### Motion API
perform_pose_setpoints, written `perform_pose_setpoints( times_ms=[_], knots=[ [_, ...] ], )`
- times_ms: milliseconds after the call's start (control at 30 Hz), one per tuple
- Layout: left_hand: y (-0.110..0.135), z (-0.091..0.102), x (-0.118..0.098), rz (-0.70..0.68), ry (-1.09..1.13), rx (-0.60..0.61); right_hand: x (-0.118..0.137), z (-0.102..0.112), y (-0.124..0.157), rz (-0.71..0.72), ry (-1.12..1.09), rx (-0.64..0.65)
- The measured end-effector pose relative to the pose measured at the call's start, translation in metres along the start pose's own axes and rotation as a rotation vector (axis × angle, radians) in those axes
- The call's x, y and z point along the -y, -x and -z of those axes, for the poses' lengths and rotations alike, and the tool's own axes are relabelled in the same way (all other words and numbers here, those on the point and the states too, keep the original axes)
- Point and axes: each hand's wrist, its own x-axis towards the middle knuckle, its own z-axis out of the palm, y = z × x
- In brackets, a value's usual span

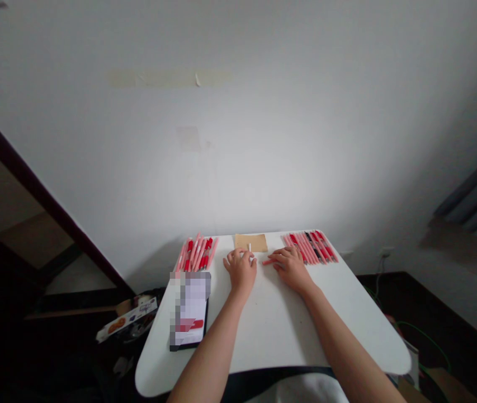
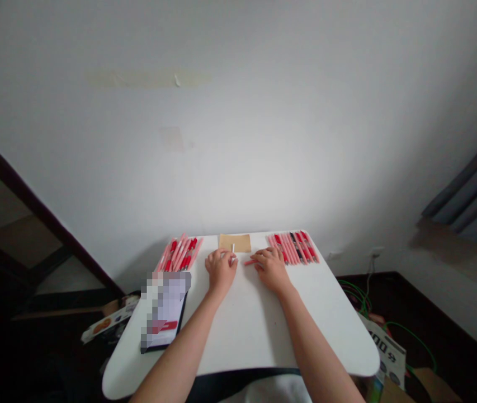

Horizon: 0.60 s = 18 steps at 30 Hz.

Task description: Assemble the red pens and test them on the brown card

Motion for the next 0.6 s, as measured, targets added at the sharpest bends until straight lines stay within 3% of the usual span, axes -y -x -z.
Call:
perform_pose_setpoints(
  times_ms=[600],
  knots=[
    [0.0021, -0.0036, 0.0024, -0.071, -0.156, 0.031, 0.0038, 0.0019, 0.0001, -0.057, 0.01, 0.046]
  ],
)
